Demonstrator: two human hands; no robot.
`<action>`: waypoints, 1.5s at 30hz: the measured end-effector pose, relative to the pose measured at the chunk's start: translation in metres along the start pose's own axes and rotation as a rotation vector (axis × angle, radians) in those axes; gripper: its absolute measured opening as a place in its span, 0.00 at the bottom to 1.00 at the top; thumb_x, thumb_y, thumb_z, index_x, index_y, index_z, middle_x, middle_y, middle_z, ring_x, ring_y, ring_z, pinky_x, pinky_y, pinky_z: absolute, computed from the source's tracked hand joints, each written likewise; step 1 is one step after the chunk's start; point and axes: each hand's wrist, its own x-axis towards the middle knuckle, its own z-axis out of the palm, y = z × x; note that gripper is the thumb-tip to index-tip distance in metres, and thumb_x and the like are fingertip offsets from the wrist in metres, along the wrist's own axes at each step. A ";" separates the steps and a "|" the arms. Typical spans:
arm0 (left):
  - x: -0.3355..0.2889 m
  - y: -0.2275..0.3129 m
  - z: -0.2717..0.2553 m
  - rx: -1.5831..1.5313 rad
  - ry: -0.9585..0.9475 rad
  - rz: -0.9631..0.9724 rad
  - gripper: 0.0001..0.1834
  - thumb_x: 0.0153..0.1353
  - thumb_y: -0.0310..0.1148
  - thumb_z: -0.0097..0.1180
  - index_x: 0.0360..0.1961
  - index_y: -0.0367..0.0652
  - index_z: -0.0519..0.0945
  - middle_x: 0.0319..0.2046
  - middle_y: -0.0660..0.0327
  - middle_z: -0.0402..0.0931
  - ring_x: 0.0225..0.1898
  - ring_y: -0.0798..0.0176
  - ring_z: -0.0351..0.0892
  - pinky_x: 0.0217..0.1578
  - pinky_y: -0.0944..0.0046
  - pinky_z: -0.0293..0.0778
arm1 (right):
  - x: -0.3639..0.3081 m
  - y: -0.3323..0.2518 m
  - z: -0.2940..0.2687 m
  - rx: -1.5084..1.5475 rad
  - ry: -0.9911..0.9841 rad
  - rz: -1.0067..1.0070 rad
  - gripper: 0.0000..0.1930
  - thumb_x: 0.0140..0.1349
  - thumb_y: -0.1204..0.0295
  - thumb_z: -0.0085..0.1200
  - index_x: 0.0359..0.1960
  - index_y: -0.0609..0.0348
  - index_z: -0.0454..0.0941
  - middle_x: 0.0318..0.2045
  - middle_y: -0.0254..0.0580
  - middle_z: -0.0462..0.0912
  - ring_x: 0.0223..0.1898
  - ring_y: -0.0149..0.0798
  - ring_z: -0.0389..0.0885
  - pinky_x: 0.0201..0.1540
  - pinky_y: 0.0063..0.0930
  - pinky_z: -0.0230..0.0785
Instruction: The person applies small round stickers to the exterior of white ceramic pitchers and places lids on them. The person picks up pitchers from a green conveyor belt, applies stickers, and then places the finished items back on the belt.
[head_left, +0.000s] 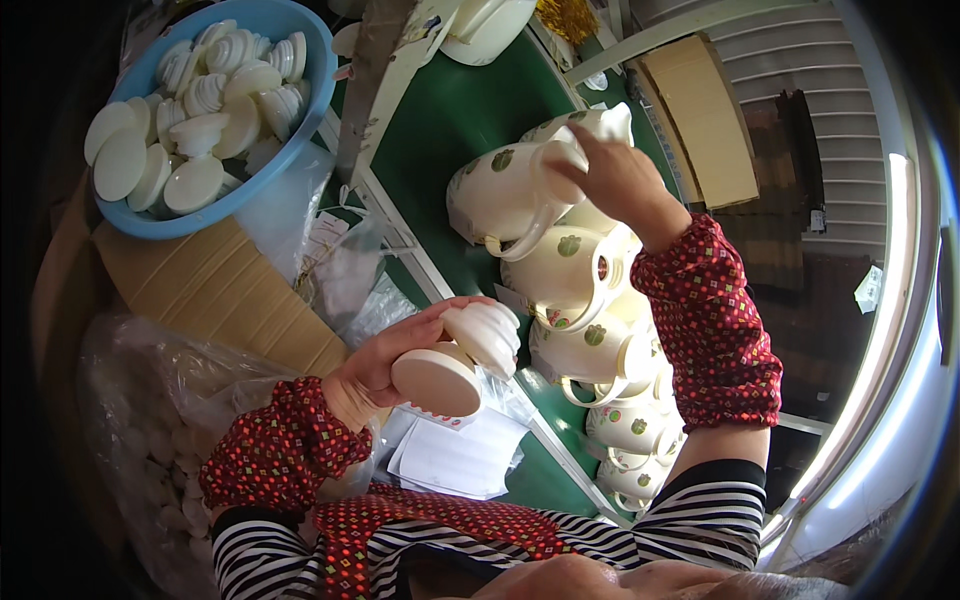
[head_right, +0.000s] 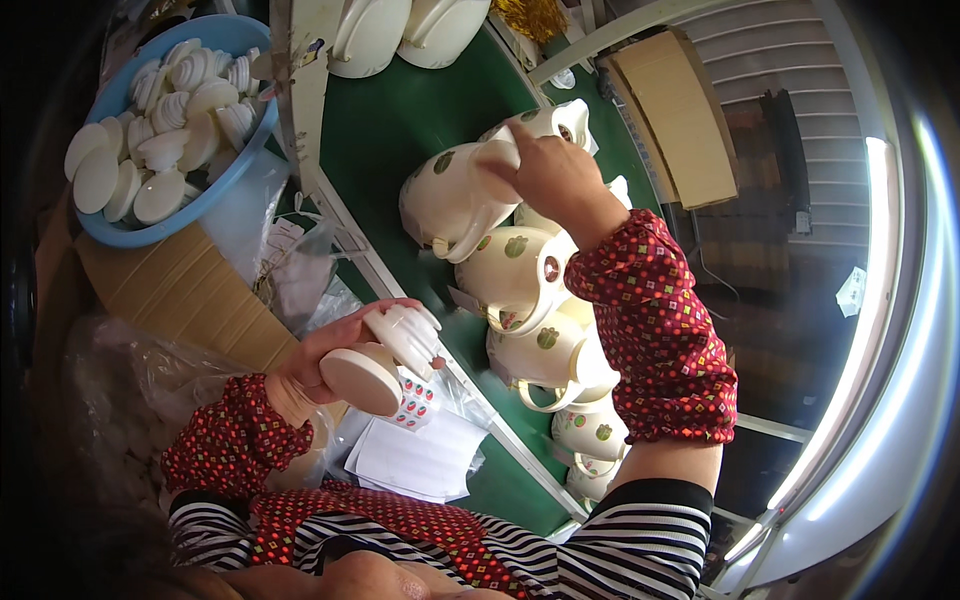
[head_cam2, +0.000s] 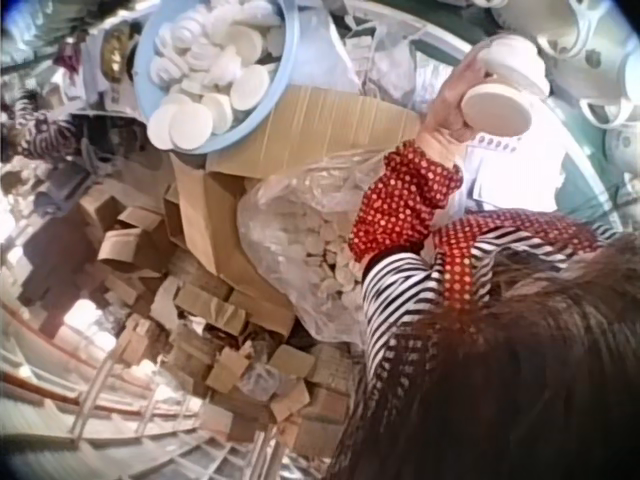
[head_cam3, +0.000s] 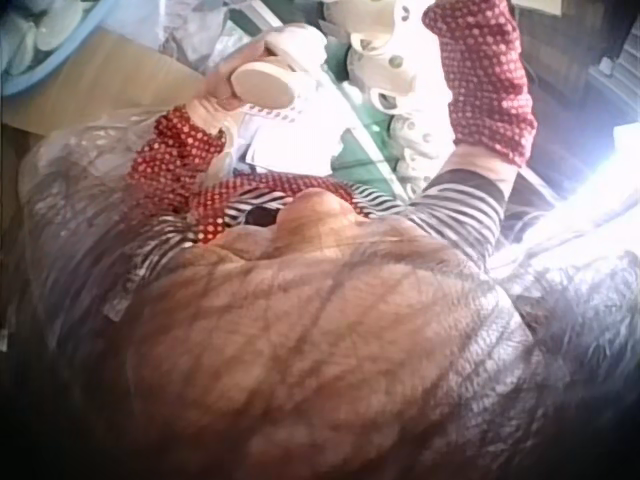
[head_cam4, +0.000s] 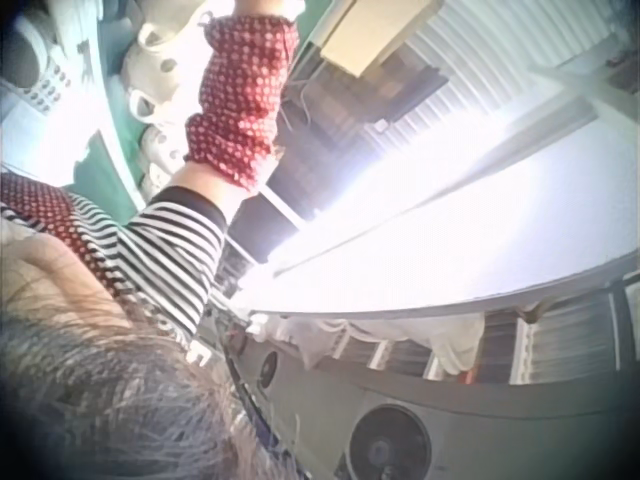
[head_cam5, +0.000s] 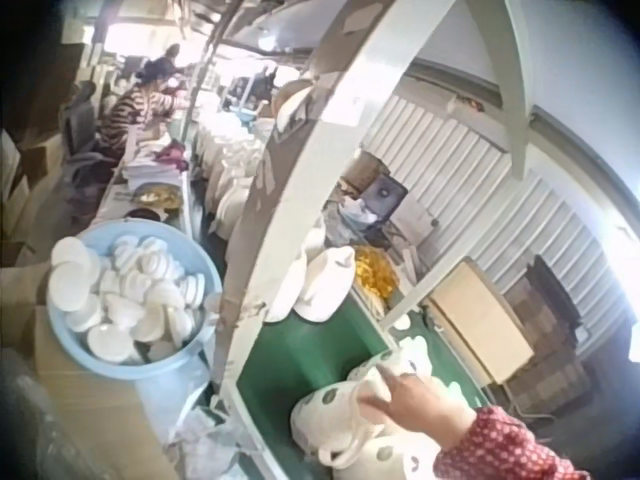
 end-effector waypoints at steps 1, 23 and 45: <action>0.002 0.001 0.001 0.016 -0.037 0.013 0.38 0.73 0.50 0.57 0.76 0.44 0.62 0.66 0.53 0.72 0.66 0.54 0.75 0.65 0.54 0.75 | -0.001 -0.005 -0.004 -0.004 0.006 0.044 0.36 0.60 0.62 0.70 0.71 0.47 0.71 0.65 0.61 0.74 0.60 0.61 0.79 0.60 0.47 0.76; 0.114 -0.013 -0.029 1.253 0.183 0.297 0.27 0.65 0.27 0.64 0.66 0.48 0.75 0.70 0.50 0.64 0.71 0.47 0.68 0.70 0.54 0.67 | -0.003 -0.003 0.030 -0.309 -0.017 -0.055 0.25 0.73 0.49 0.51 0.64 0.50 0.77 0.43 0.60 0.81 0.40 0.58 0.88 0.41 0.48 0.81; 0.075 -0.041 0.061 0.609 0.227 -0.204 0.22 0.74 0.30 0.48 0.66 0.34 0.72 0.54 0.57 0.79 0.53 0.66 0.81 0.54 0.66 0.77 | -0.214 -0.016 0.063 -0.195 0.073 -0.449 0.43 0.60 0.60 0.64 0.76 0.57 0.61 0.58 0.46 0.72 0.54 0.44 0.75 0.50 0.36 0.72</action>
